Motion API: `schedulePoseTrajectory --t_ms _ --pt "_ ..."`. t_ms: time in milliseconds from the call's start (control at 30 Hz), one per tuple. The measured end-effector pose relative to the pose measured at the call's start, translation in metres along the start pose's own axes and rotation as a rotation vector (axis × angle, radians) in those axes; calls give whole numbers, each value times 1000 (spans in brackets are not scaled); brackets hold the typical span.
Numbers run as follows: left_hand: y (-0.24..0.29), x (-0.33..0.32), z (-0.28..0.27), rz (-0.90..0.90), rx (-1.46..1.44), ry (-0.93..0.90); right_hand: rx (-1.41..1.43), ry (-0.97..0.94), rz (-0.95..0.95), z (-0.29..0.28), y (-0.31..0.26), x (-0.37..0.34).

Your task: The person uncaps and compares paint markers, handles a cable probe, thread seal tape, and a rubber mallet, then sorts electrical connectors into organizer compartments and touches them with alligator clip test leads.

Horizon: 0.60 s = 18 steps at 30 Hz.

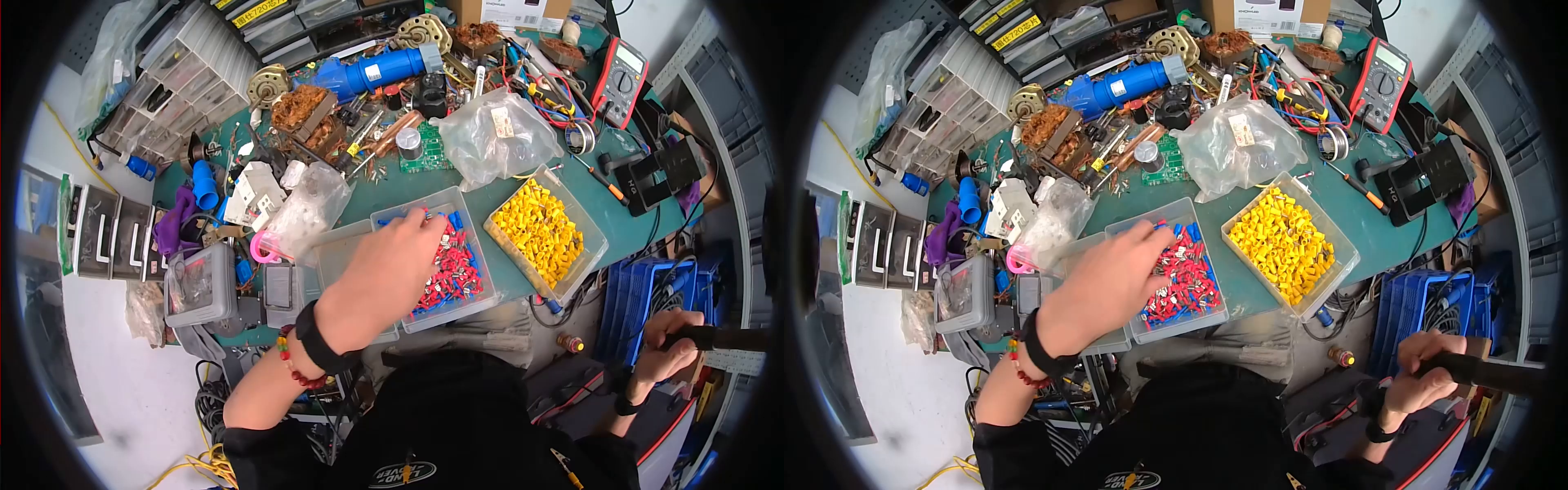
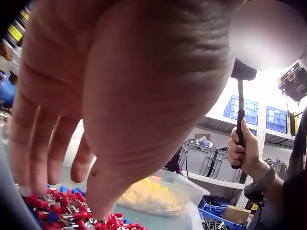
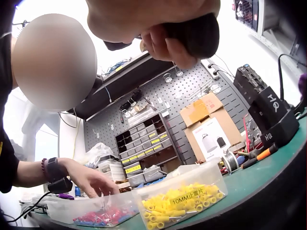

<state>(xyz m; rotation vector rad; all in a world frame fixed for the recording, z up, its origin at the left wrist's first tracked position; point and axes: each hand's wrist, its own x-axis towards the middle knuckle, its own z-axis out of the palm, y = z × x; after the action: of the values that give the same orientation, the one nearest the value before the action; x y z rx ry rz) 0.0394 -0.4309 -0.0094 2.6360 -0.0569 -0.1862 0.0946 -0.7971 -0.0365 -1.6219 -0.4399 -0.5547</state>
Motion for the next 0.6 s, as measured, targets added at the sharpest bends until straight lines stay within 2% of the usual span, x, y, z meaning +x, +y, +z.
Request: schedulePoseTrajectory --t_ms 100,167,233,433,500,600 --pt "-5 -4 20 4 81 16 -40 -45 5 -7 17 -16" --pt "-4 -2 25 28 104 80 -239 16 76 -11 18 -31" --pt "-6 1 27 41 67 65 -354 5 191 -22 21 -36" --pt "-21 13 34 87 3 95 -285 -31 307 -33 21 -39" --pt "-22 17 32 81 -1 83 -184 -8 411 -25 25 -53" --pt "-25 18 24 75 -90 40 -60 -25 409 -16 27 -64"
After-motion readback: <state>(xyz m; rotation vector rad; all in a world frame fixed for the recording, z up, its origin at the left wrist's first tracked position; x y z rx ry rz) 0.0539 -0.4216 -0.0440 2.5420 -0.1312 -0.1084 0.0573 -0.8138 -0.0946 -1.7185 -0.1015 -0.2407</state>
